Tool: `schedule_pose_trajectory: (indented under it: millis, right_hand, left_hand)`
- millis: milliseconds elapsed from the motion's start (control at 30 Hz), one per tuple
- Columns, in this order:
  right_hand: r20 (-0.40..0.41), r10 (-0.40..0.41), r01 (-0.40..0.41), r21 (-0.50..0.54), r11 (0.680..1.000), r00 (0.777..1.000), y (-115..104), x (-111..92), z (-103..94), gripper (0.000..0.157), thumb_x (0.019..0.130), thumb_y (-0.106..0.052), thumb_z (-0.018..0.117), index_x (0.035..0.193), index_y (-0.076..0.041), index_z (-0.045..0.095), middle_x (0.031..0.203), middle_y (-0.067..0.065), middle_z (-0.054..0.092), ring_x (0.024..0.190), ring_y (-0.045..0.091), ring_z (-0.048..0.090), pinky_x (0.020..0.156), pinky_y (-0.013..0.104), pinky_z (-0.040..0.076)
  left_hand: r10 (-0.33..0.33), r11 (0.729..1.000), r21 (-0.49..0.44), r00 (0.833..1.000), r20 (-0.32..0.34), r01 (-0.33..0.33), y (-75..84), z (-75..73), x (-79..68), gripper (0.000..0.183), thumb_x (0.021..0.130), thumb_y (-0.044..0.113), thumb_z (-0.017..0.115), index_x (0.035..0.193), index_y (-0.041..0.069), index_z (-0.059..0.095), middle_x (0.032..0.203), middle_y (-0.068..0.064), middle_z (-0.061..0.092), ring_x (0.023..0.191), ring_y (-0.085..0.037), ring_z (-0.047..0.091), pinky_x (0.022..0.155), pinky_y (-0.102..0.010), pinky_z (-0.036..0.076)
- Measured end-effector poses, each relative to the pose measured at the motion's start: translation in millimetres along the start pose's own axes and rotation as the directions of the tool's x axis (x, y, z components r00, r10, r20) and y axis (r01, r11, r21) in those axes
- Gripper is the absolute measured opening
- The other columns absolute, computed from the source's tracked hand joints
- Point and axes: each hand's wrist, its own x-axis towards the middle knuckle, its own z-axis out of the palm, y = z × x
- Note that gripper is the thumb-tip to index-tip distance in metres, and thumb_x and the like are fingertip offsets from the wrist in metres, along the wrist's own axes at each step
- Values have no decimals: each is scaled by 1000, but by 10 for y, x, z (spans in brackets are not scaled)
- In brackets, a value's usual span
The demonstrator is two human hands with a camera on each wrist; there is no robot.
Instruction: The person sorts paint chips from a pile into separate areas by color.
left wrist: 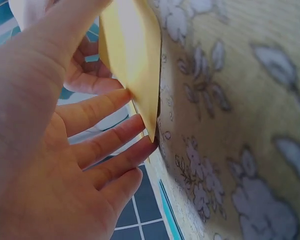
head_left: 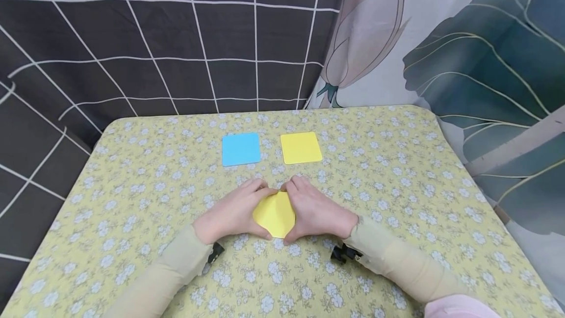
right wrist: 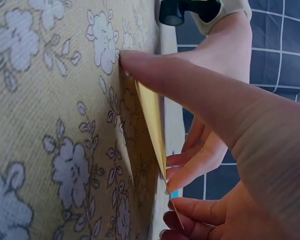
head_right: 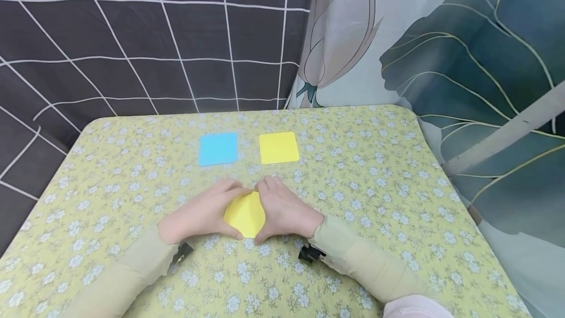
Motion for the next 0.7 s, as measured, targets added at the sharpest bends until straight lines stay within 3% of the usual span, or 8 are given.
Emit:
schedule_pose_trajectory:
  millis: [267, 700]
  right_hand:
    - [-37, -9, 11, 58, 998, 999, 98, 0, -70, 103, 51, -38, 97, 134, 2, 52, 118, 6, 48, 103, 19, 43, 83, 32, 51]
    - [-124, -9, 24, 118, 993, 992, 294, 21, -303, 108, 54, -34, 99, 142, 2, 48, 131, 9, 45, 115, 23, 43, 95, 37, 52]
  left_hand:
    - [-29, 1000, -3, 1000, 1, 29, -1, -26, 30, 108, 61, 49, 96, 149, 7, 50, 130, -1, 52, 110, -13, 51, 96, -31, 51]
    - [-45, 999, -18, 994, -98, 43, -33, -163, 164, 108, 66, 34, 98, 153, 3, 42, 151, -9, 44, 135, -24, 45, 112, -37, 40]
